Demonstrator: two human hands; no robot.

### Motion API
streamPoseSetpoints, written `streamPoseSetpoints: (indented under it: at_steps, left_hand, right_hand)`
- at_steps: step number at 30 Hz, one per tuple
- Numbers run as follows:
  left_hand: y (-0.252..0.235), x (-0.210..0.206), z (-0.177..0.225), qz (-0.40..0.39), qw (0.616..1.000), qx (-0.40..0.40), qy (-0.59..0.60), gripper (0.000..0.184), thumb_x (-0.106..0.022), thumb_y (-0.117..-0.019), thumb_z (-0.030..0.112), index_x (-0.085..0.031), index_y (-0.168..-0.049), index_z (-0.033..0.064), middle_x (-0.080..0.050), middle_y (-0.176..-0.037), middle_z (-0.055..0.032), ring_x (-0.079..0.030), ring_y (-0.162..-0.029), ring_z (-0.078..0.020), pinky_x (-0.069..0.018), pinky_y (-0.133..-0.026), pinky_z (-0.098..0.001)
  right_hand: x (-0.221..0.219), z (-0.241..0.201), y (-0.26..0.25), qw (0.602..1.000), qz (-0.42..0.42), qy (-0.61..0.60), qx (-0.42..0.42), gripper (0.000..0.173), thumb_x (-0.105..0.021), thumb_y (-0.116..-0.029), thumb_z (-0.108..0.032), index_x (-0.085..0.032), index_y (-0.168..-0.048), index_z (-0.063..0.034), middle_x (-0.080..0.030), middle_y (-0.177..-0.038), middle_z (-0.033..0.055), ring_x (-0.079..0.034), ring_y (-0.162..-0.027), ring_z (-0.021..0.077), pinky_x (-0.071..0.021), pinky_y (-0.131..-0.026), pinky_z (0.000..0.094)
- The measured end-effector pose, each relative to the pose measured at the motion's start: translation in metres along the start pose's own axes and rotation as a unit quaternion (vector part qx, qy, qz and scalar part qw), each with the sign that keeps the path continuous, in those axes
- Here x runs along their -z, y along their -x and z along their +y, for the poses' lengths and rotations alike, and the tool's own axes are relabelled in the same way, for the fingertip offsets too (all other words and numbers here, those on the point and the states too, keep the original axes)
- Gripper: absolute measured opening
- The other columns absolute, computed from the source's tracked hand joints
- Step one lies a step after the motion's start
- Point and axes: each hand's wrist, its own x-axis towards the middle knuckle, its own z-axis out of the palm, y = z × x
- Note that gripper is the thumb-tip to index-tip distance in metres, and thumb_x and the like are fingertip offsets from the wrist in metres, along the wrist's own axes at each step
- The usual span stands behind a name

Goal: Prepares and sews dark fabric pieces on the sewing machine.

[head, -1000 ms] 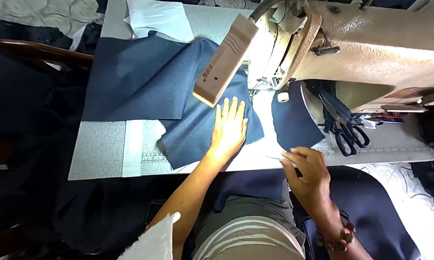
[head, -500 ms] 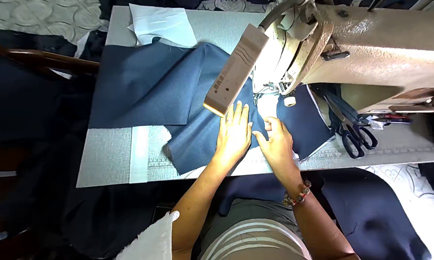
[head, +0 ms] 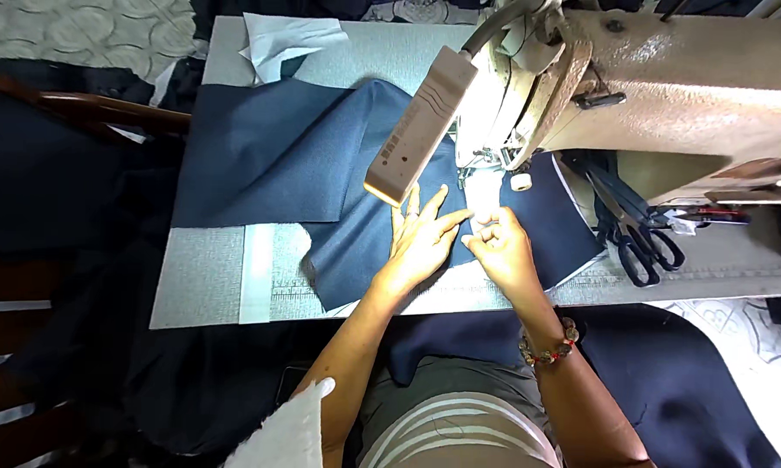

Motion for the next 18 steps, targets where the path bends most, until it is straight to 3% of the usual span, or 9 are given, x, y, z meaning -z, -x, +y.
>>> streamPoseSetpoints:
  at_steps: [4,7,10,13,15,16,18]
  left_hand:
    - [0.0,-0.008,0.0,0.016,0.998,-0.022,-0.058,0.037,-0.055,-0.1012,0.045,-0.072,-0.132,0.031,-0.041,-0.161,-0.0163,-0.016,-0.152,-0.0553,0.0029,-0.111,-0.0823]
    - [-0.001,-0.008,0.0,0.0,0.997,-0.017,-0.08,0.051,-0.061,-0.0925,0.059,-0.069,-0.136,0.0318,-0.038,-0.163,-0.0177,-0.014,-0.153,-0.0542,0.0035,-0.112,-0.0806]
    - [-0.002,-0.007,0.0,-0.02,0.994,-0.015,-0.104,0.061,-0.062,-0.088,0.067,-0.065,-0.139,0.0344,-0.033,-0.166,-0.0165,-0.011,-0.154,-0.0529,0.0044,-0.113,-0.0797]
    - [-0.001,-0.009,-0.002,-0.014,0.994,-0.026,-0.106,0.065,-0.063,-0.0858,0.07,-0.064,-0.14,0.0344,-0.034,-0.165,-0.0173,-0.011,-0.154,-0.0543,0.0035,-0.112,-0.0808]
    - [0.001,-0.005,-0.002,-0.034,0.994,-0.015,-0.099,0.079,-0.061,-0.083,0.076,-0.056,-0.148,0.0324,-0.029,-0.167,-0.0175,-0.006,-0.154,-0.0532,0.0054,-0.112,-0.08]
    - [0.005,-0.004,-0.003,-0.032,0.994,-0.006,-0.102,0.085,-0.054,-0.0844,0.08,-0.051,-0.153,0.0296,-0.028,-0.167,-0.0168,-0.007,-0.155,-0.0523,0.0048,-0.113,-0.0799]
    - [0.014,-0.001,-0.009,-0.004,0.992,0.011,-0.124,0.083,-0.038,-0.0936,0.077,-0.046,-0.156,0.0234,-0.032,-0.166,-0.0148,-0.015,-0.154,-0.0512,0.0008,-0.112,-0.082]
  right_hand:
    - [0.012,0.003,0.0,0.995,-0.043,0.085,0.029,0.033,-0.073,-0.0921,-0.004,-0.057,-0.121,-0.0007,-0.065,-0.079,0.0111,-0.061,-0.064,0.0227,-0.0504,-0.059,0.0416]
    - [0.018,0.009,-0.001,0.979,-0.023,0.14,0.149,0.023,-0.066,-0.0928,0.0,-0.069,-0.116,0.0022,-0.068,-0.094,0.0158,-0.065,-0.077,0.0276,-0.0542,-0.068,0.0445]
    - [0.021,0.029,-0.01,0.94,-0.012,0.2,0.277,0.027,-0.06,-0.0925,0.004,-0.079,-0.108,-0.0063,-0.066,-0.098,0.0167,-0.065,-0.091,0.0324,-0.0554,-0.077,0.0444]
    - [0.026,0.049,-0.011,0.913,-0.021,0.236,0.332,0.035,-0.062,-0.0857,0.005,-0.082,-0.107,-0.0138,-0.068,-0.102,0.0178,-0.064,-0.091,0.0358,-0.0534,-0.075,0.0483]
    - [0.029,0.056,-0.006,0.912,-0.024,0.24,0.333,0.038,-0.06,-0.0858,0.003,-0.082,-0.11,-0.017,-0.069,-0.106,0.0185,-0.064,-0.094,0.0375,-0.053,-0.076,0.0515]
    - [0.029,0.059,-0.002,0.912,-0.025,0.24,0.331,0.038,-0.059,-0.0864,0.002,-0.082,-0.11,-0.0177,-0.069,-0.108,0.0189,-0.064,-0.097,0.0389,-0.0525,-0.078,0.0533]
    - [0.028,0.06,0.002,0.911,-0.02,0.245,0.33,0.039,-0.057,-0.0877,0.001,-0.081,-0.111,-0.0188,-0.07,-0.11,0.0193,-0.065,-0.099,0.0403,-0.0519,-0.079,0.0551]
